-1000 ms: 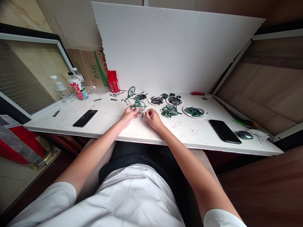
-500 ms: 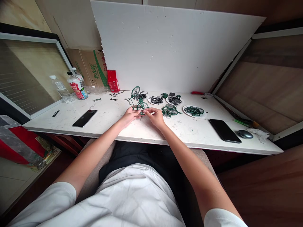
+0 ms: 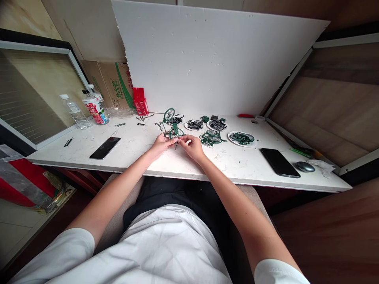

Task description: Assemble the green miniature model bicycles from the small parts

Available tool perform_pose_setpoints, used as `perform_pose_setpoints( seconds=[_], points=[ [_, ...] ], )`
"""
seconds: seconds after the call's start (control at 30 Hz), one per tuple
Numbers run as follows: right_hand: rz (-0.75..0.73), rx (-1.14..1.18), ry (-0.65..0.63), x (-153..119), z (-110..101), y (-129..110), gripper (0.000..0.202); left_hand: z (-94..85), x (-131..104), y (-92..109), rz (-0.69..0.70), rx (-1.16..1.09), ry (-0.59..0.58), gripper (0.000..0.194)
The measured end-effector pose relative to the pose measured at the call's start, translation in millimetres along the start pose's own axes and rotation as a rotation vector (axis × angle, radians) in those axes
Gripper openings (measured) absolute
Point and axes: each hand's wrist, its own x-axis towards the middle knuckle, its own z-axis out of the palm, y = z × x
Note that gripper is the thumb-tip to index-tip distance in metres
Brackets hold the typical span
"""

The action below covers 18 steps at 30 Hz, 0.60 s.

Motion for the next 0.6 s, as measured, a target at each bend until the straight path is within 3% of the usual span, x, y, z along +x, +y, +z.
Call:
perform_pose_setpoints(
  seconds=[0.27,0.47,0.6],
  points=[
    [-0.009,-0.014,-0.001,-0.6,0.7,-1.3,0.037,0.2,2.7,-2.8,0.002,0.007,0.044,0.055],
    [-0.039,-0.005,0.148,-3.0,1.0,-4.4,0.038,3.6,0.0,1.1,0.019,0.012,0.024,0.057],
    [-0.067,0.003,0.131,-3.4,0.4,-4.7,0.038,3.6,-0.1,0.4,0.046,0.057,0.029,0.059]
  ],
)
